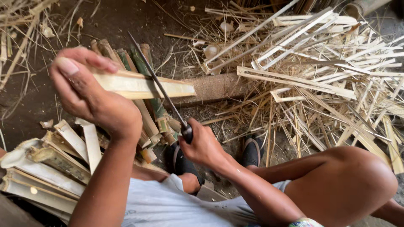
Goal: The person sits on the ground and uses a machete to split bamboo poles into thin strips. They repeatedly position a bamboo piece on a wooden block, strike it with the machete to split it, and then set the resulting strips aside.
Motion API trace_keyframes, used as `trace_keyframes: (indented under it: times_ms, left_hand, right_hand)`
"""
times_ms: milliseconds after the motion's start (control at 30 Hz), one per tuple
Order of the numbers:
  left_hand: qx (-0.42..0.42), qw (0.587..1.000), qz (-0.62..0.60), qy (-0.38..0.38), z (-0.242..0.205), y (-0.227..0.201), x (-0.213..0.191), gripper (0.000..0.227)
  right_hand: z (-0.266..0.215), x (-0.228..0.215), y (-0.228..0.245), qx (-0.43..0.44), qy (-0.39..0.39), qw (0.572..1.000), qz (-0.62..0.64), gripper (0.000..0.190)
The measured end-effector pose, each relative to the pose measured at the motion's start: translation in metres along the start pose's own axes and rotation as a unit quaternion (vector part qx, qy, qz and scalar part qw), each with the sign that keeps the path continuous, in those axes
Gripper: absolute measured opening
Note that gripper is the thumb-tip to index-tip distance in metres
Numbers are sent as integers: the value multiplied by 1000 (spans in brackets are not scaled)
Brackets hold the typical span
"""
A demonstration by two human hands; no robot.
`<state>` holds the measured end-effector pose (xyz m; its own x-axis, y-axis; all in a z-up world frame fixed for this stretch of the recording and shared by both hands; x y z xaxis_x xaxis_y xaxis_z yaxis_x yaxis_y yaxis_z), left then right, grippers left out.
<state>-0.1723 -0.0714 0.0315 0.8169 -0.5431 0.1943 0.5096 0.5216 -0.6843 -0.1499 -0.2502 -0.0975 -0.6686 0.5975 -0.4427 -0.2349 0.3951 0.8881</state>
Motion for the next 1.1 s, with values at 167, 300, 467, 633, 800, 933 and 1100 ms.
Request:
trace_keyframes:
  times_ms: [167, 300, 467, 633, 800, 933, 1100]
  left_hand:
    - [-21, 1000, -5, 6, -12, 6, -8, 37]
    - [-68, 995, -54, -44, 5, 25, -27, 35]
    - [-58, 996, -47, -46, 11, 32, -34, 35]
    - [-55, 997, -19, -54, 13, 36, -43, 32]
    - [-87, 987, -102, -87, 27, 54, -45, 20]
    - [-52, 990, -127, -42, 24, 55, -26, 32]
    - [-67, 987, -141, -39, 17, 42, -19, 29]
  right_hand:
    - [21, 28, -55, 64, -15, 998, -2, 26]
    - [63, 35, -115, 124, -26, 988, -91, 22]
    - [46, 41, -116, 144, 55, 987, -36, 25]
    - [72, 51, -181, 98, -41, 986, -126, 29]
    - [69, 54, -230, 226, 64, 969, -83, 23]
    - [73, 57, -245, 128, 13, 988, -88, 28]
    - [64, 30, -246, 236, 72, 963, -110, 23]
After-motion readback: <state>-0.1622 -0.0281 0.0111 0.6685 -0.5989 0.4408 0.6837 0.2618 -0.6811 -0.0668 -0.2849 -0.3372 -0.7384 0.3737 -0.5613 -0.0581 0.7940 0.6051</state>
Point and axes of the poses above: each hand's wrist, its own z-axis towards the middle knuckle, its own x-axis out of the palm, y = z × x, the point moved 4 cm from there along z, towards the middle knuckle, and after that the axes turned 1 degree about y, right-handed, at the moved point
